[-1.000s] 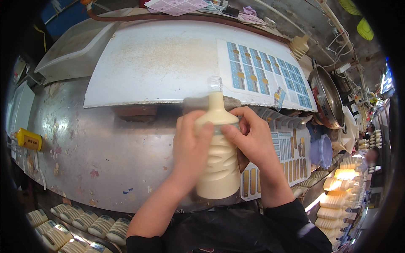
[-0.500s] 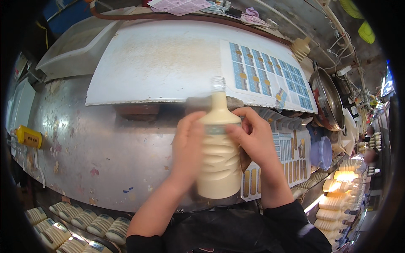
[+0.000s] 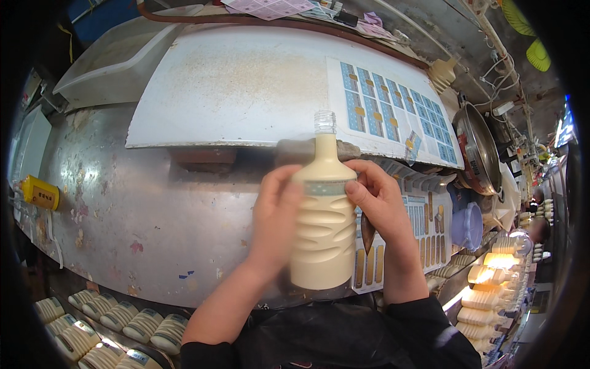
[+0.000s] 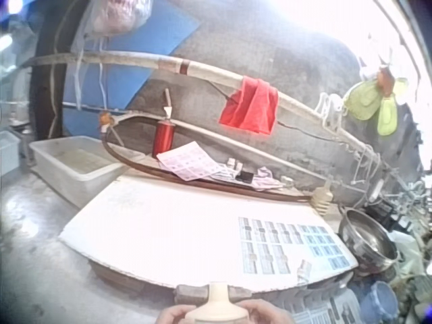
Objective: The person applies adhesive labels to a ribbed plastic bottle, peeling each label from a sheet and smoothing it onto the bottle's surface. The person rotates the bottle to align and apply multiple labels in sequence.
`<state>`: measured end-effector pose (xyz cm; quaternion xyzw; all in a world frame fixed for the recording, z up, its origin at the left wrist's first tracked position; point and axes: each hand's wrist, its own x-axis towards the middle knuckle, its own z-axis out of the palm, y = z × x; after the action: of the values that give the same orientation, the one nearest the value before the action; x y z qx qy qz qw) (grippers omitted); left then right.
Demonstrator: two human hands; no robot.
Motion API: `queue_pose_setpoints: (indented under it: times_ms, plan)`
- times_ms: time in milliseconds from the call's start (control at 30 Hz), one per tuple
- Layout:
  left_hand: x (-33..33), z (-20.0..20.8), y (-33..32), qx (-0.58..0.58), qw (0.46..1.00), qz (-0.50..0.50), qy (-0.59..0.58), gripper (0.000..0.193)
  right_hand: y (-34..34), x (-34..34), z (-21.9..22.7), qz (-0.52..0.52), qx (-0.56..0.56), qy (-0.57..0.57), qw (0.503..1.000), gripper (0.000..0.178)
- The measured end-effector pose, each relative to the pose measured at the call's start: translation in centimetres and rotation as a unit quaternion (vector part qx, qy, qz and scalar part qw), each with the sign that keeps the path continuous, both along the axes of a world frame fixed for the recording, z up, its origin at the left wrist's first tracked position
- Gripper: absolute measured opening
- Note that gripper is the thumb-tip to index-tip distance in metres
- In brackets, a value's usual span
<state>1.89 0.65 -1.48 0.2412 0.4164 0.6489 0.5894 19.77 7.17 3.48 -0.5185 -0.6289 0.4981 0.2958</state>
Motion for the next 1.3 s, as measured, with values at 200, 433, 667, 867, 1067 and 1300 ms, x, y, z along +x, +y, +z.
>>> queue_pose_setpoints:
  times_ms: [200,433,667,867,1067,1300]
  plan:
    - [-0.1,0.2,0.0,-0.011,1.0,-0.006,0.01,0.033,0.0,-0.1,0.0,-0.002,0.0,0.003,1.0,0.04]
    - [-0.3,-0.8,-0.3,-0.012,1.0,0.018,-0.02,0.039,0.1,0.1,-0.7,-0.006,0.01,0.013,1.0,0.04]
    - [-0.1,-0.3,-0.7,0.005,0.998,0.009,0.069,0.042,0.3,0.5,-0.6,0.041,0.016,-0.018,0.999,0.042]
    - [0.0,-0.4,-2.1,0.007,0.994,0.013,0.11,0.052,0.3,1.7,-1.2,0.022,-0.072,0.102,0.992,0.042]
    - [1.4,-0.9,-2.5,0.036,0.976,-0.009,0.214,0.059,-0.3,2.3,-0.8,0.058,-0.15,0.066,0.985,0.041]
    - [0.7,0.1,-2.4,0.019,0.97,0.024,0.239,0.065,-0.3,1.9,-1.2,0.052,0.031,0.048,0.997,0.041]
